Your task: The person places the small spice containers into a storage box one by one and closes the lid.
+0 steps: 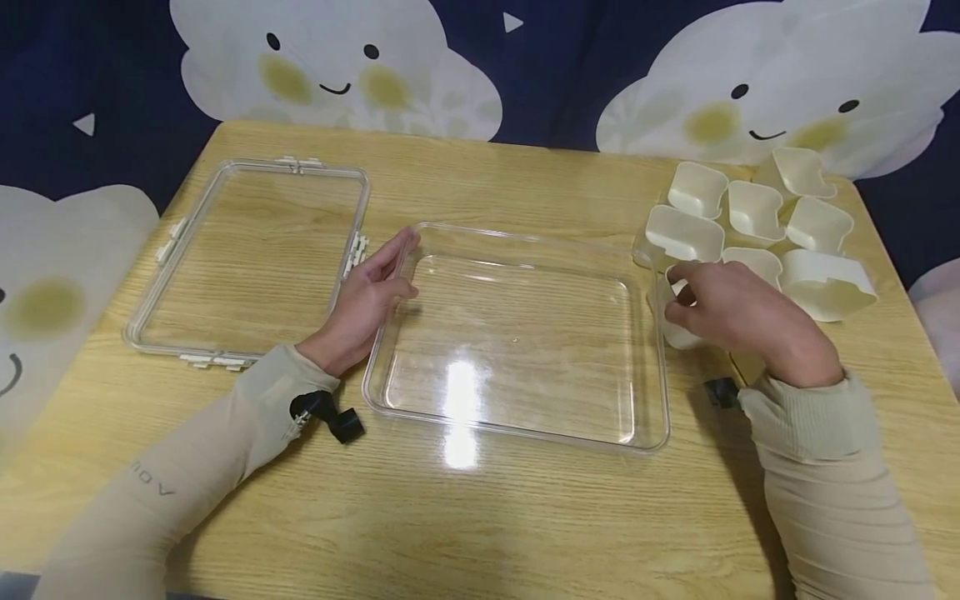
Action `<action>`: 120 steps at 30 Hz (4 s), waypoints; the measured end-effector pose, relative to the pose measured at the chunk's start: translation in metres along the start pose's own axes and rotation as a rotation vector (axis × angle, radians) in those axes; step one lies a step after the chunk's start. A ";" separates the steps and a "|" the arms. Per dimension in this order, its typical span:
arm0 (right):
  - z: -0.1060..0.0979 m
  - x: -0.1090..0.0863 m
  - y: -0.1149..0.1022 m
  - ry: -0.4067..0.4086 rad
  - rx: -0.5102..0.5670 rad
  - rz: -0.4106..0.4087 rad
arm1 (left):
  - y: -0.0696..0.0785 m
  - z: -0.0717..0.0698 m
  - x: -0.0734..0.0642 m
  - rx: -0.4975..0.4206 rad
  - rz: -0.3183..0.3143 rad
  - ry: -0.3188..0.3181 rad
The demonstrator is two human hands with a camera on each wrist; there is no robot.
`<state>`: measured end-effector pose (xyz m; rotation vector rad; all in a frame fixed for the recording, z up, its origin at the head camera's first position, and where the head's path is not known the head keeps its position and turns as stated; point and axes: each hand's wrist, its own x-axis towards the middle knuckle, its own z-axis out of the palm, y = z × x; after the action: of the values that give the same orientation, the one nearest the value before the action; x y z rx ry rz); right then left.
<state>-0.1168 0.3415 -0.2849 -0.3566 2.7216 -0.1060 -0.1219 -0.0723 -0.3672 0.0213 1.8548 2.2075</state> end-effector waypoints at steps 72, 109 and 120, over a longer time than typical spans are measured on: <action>-0.025 -0.051 -0.025 0.561 -0.093 -0.108 | 0.000 0.001 -0.002 0.025 0.004 -0.011; 0.001 -0.061 -0.072 0.349 -0.032 -0.561 | -0.001 0.002 0.001 0.032 0.036 0.027; 0.006 -0.058 -0.080 0.173 -0.009 -0.513 | -0.001 0.001 0.001 0.041 0.033 0.020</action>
<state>-0.0437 0.2790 -0.2590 -1.0864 2.7285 -0.2752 -0.1221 -0.0707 -0.3679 0.0377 1.9239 2.1996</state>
